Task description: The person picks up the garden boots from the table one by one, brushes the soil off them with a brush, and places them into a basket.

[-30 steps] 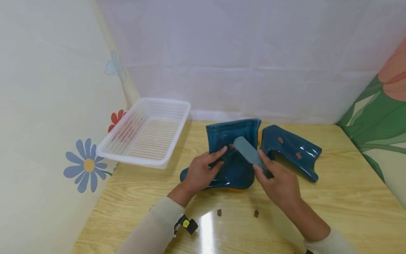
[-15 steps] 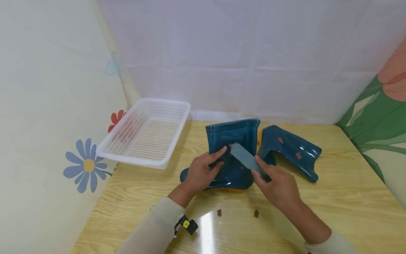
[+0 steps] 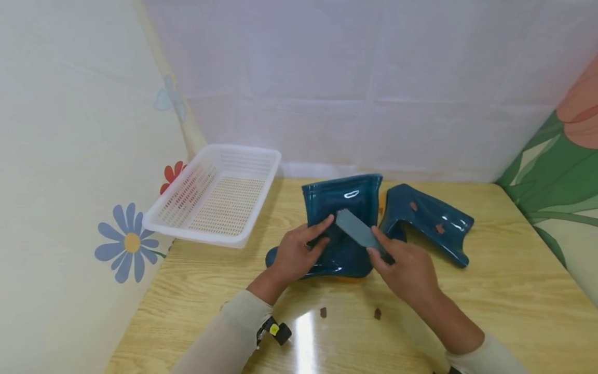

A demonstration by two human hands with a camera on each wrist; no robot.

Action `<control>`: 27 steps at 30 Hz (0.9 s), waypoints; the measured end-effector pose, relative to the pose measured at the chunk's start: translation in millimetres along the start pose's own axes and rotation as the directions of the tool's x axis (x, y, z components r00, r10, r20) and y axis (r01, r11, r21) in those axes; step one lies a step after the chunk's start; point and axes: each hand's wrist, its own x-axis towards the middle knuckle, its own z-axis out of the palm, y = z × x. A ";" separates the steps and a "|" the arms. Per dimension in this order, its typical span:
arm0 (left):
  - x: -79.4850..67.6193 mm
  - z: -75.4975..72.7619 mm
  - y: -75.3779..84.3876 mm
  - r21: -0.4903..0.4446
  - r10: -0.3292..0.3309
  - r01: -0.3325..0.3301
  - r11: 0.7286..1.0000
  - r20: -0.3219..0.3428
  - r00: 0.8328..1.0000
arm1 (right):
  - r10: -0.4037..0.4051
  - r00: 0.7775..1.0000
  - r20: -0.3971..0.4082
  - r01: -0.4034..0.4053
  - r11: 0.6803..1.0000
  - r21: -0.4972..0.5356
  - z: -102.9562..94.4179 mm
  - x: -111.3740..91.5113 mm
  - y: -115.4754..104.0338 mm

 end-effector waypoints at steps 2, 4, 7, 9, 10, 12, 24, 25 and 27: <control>0.3 0.7 -0.5 0.005 0.005 -0.005 1.000 -0.005 1.000 | -0.001 1.000 -0.005 0.001 1.000 0.018 0.3 -2.9 2.2; 0.6 1.3 -1.0 0.009 0.014 -0.013 1.000 -0.013 1.000 | 0.000 1.000 -0.021 0.001 0.999 0.041 -0.2 -5.0 3.8; 0.8 2.1 -2.1 0.011 0.027 -0.027 1.000 -0.021 0.999 | -0.002 0.997 -0.072 0.007 0.997 0.072 -1.8 -5.4 4.7; 0.8 2.5 -2.8 0.011 0.031 -0.031 0.999 -0.022 0.999 | 0.003 0.995 -0.097 0.004 0.998 0.070 -3.3 -3.5 3.7; 0.8 2.7 -3.1 0.012 0.033 -0.033 0.999 -0.021 0.999 | 0.002 0.995 -0.104 0.005 0.998 0.066 -3.7 -1.9 3.1; 0.6 2.7 -3.2 0.015 0.035 -0.035 0.999 -0.022 0.999 | -0.001 0.995 -0.100 0.006 0.999 0.049 -3.7 1.5 1.9; -0.4 3.2 -2.6 0.014 0.011 -0.011 1.000 -0.013 1.000 | -0.007 1.000 -0.015 0.007 1.000 0.026 -1.4 -6.4 5.2; -0.1 3.1 -2.7 0.014 0.012 -0.012 1.000 -0.015 1.000 | -0.018 0.999 -0.038 0.019 0.999 0.043 -1.8 -6.5 6.0; 0.6 2.6 -2.4 0.018 0.017 -0.016 1.000 -0.017 1.000 | -0.034 0.995 -0.093 0.040 0.997 0.064 -2.9 -5.9 6.4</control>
